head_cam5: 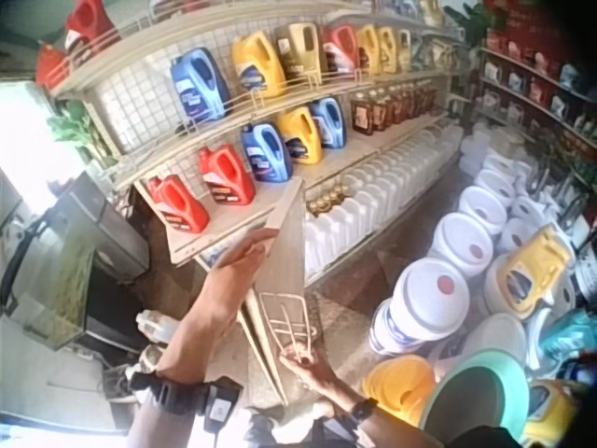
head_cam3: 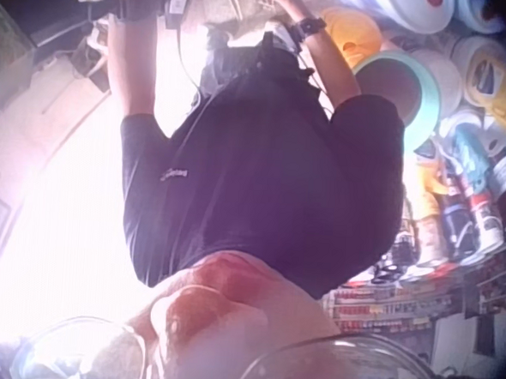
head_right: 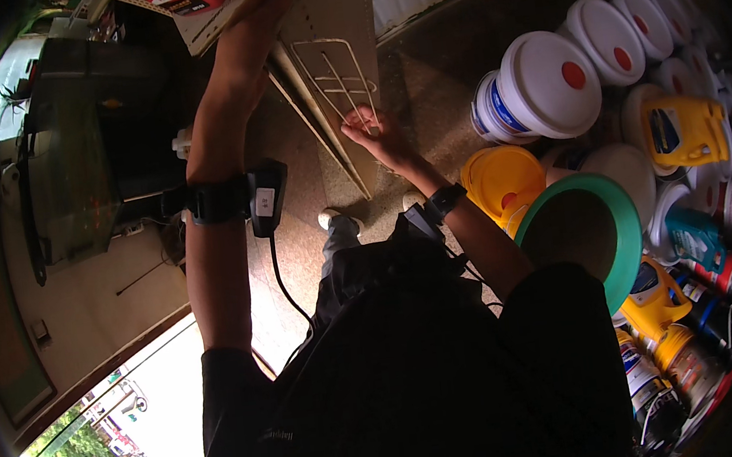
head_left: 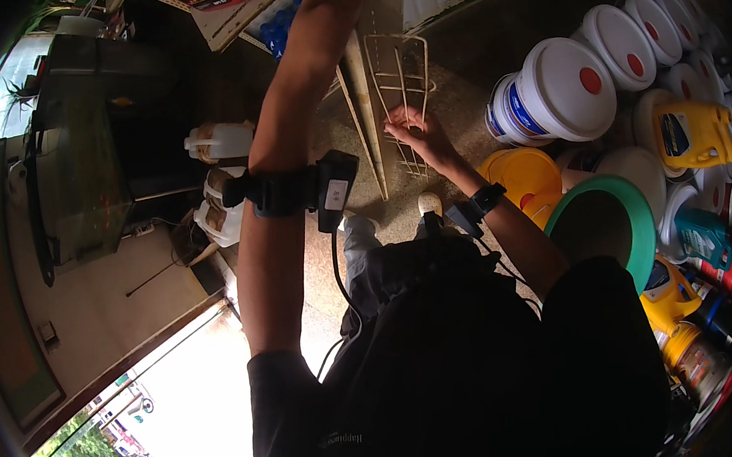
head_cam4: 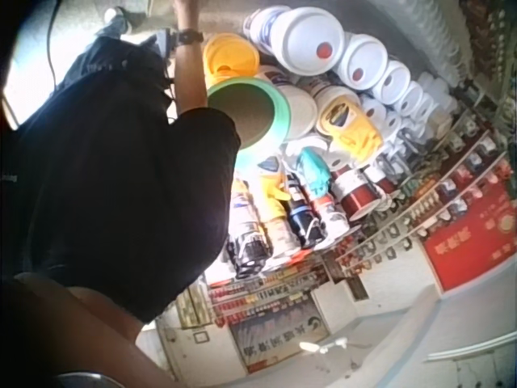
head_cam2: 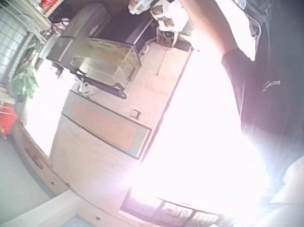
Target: The person wipes a shelf board with a cloth and then attaches a wire divider to the board.
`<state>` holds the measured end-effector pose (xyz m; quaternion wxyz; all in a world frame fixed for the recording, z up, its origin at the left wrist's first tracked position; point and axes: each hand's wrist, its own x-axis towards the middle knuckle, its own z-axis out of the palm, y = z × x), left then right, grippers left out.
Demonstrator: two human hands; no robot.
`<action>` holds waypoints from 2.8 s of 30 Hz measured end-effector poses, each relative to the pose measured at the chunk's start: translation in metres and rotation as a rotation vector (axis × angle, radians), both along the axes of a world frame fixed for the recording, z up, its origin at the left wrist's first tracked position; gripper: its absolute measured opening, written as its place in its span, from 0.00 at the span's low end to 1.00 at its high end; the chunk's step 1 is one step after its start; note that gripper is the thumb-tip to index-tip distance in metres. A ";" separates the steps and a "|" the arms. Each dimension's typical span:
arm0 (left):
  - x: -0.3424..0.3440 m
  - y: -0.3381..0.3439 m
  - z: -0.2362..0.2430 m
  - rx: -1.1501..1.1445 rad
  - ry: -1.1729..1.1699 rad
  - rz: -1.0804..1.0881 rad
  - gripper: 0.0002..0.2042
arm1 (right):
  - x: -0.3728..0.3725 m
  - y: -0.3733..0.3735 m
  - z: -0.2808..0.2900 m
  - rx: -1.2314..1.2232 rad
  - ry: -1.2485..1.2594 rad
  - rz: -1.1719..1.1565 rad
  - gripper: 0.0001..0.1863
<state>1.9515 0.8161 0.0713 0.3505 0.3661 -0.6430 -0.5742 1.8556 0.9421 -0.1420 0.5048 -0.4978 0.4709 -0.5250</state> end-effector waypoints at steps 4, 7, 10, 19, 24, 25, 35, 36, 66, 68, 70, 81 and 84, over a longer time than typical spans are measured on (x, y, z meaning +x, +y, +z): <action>-0.004 0.002 0.001 -0.009 -0.008 -0.030 0.14 | 0.002 0.003 -0.008 0.009 -0.054 -0.047 0.13; -0.008 0.003 0.002 0.000 -0.024 -0.034 0.14 | 0.005 0.002 -0.016 0.014 -0.177 -0.079 0.12; -0.002 -0.004 0.001 -0.020 -0.032 -0.061 0.13 | 0.007 -0.005 -0.022 -0.005 -0.147 -0.075 0.11; 0.020 -0.022 0.003 -0.098 -0.100 0.015 0.13 | 0.019 -0.026 -0.035 -0.085 -0.081 -0.156 0.14; 0.027 -0.013 0.026 0.163 0.011 0.017 0.15 | 0.029 -0.039 -0.039 -0.102 0.021 -0.189 0.17; 0.027 -0.013 0.029 0.231 0.050 -0.011 0.17 | 0.028 -0.040 -0.040 -0.104 0.025 -0.189 0.17; 0.067 0.014 -0.044 0.411 0.713 -0.004 0.22 | 0.028 -0.043 -0.026 0.033 -0.050 -0.049 0.09; 0.074 0.019 -0.065 0.263 0.492 0.101 0.21 | 0.032 -0.044 -0.020 0.042 -0.022 -0.043 0.09; 0.043 0.008 -0.095 -0.331 0.153 0.252 0.18 | 0.020 -0.038 -0.091 0.169 0.122 0.004 0.16; 0.041 0.007 -0.095 -0.338 0.150 0.259 0.18 | 0.020 -0.037 -0.090 0.153 0.089 -0.012 0.16; 0.042 0.006 -0.095 -0.346 0.146 0.270 0.17 | 0.025 -0.036 -0.085 0.135 0.057 -0.023 0.17; 0.050 0.005 -0.098 -0.342 0.137 0.268 0.15 | 0.037 -0.027 -0.085 0.128 0.023 -0.033 0.14; 0.049 0.006 -0.095 -0.349 0.138 0.264 0.15 | 0.038 -0.026 -0.088 0.130 0.025 -0.033 0.15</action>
